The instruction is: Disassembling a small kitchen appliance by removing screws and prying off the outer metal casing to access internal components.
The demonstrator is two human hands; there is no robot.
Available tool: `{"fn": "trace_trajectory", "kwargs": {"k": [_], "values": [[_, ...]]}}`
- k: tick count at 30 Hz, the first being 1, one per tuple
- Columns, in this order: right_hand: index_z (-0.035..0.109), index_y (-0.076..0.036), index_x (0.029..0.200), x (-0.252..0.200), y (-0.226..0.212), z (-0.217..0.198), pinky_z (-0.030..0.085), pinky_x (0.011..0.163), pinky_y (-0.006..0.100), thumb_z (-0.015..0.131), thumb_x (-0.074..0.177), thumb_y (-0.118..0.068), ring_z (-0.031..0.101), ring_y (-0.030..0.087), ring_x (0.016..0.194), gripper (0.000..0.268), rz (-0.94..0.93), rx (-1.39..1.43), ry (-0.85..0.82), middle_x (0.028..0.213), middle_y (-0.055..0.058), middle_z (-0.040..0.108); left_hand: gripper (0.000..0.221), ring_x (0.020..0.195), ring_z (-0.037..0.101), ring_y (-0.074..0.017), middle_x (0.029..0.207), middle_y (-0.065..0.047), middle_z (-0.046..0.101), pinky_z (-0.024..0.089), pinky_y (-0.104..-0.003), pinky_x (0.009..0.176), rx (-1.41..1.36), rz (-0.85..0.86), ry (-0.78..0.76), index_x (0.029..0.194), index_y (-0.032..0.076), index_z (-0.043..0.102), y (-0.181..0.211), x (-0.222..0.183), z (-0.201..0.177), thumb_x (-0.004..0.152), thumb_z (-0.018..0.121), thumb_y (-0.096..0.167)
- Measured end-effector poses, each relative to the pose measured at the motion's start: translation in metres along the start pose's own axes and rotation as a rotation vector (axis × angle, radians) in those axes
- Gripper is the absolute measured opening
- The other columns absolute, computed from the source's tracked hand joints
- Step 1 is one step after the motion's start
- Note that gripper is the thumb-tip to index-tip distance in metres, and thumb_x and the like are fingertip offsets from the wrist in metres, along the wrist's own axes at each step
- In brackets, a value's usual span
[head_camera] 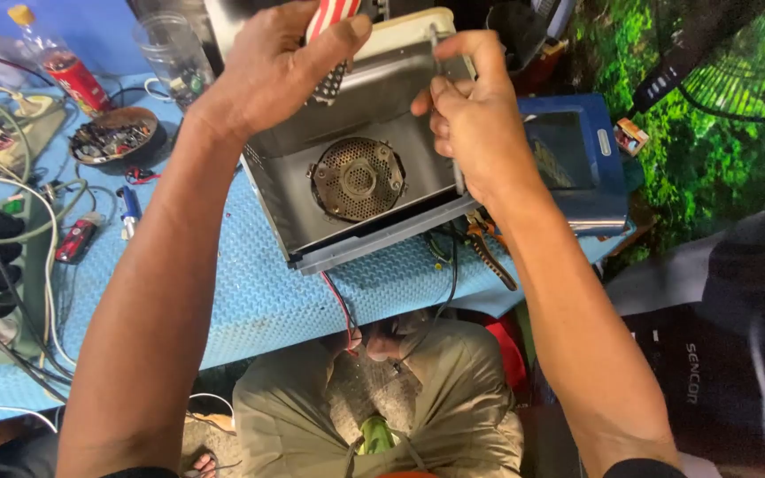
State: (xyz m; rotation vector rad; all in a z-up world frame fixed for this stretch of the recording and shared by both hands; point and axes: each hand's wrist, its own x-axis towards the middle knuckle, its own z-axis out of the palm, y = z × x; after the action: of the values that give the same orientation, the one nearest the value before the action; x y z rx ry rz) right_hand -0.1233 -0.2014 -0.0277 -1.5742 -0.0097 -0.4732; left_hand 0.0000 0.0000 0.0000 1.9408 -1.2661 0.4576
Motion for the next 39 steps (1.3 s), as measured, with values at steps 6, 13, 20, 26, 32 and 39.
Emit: {"fn": "trace_trajectory", "kwargs": {"k": [6,13,20,26,32,39], "values": [[0.061,0.003,0.127,-0.012,-0.022,0.039,0.050,0.063,0.025,0.065,0.085,-0.027,0.063,0.015,0.081,0.052,-0.276,-0.388,-0.131,0.100,0.009,0.065,0.065,0.094,0.073,-0.0257,0.109,-0.013,0.076,0.054,-0.040,0.074,-0.019,-0.075,-0.062,0.123,0.006,0.073,0.012,0.001,0.000,0.103,0.041,0.059],[0.057,0.004,0.119,-0.002,-0.002,0.061,0.058,0.087,0.037,0.084,0.082,-0.042,0.069,0.026,0.102,0.065,-0.439,-0.498,0.053,0.110,0.016,0.064,0.061,0.099,0.063,-0.0172,0.108,-0.005,0.071,0.050,-0.033,0.082,-0.154,-0.220,-0.126,0.115,0.007,0.070,0.021,0.000,-0.007,0.099,0.043,0.059],[0.043,-0.001,0.124,0.001,0.004,0.073,0.059,0.079,0.039,0.085,0.078,-0.023,0.064,0.026,0.098,0.066,-0.491,-0.474,0.052,0.110,0.014,0.052,0.068,0.121,0.056,-0.0355,0.134,-0.017,0.061,0.042,-0.051,0.098,0.041,-0.107,-0.204,0.125,0.002,0.065,0.019,0.002,-0.004,0.104,0.031,0.057],[0.040,-0.002,0.124,0.005,0.009,0.068,0.048,0.065,0.035,0.067,0.084,-0.014,0.056,0.018,0.081,0.049,-0.402,-0.228,-0.006,0.099,0.008,0.049,0.075,0.131,0.045,-0.0386,0.141,-0.022,0.049,0.032,-0.056,0.107,-0.097,-0.185,-0.197,0.139,0.001,0.053,0.029,-0.003,-0.008,0.101,0.026,0.060],[0.046,-0.008,0.130,-0.003,0.003,0.052,0.039,0.059,0.024,0.062,0.081,-0.006,0.047,0.011,0.076,0.051,-0.286,0.279,-0.187,0.104,0.009,0.056,0.042,0.119,0.057,-0.0173,0.121,-0.003,0.065,0.041,-0.037,0.106,-0.348,-0.180,-0.077,0.123,0.011,0.062,0.023,-0.005,-0.008,0.101,0.048,0.044],[0.059,-0.005,0.127,-0.011,-0.008,0.048,0.039,0.062,0.028,0.057,0.088,0.004,0.052,0.017,0.079,0.040,-0.145,0.673,-0.325,0.104,0.015,0.064,0.023,0.081,0.062,-0.0080,0.083,0.002,0.065,0.055,-0.023,0.080,-0.435,-0.186,-0.034,0.098,0.007,0.071,0.022,-0.007,-0.012,0.104,0.060,0.027]]}}
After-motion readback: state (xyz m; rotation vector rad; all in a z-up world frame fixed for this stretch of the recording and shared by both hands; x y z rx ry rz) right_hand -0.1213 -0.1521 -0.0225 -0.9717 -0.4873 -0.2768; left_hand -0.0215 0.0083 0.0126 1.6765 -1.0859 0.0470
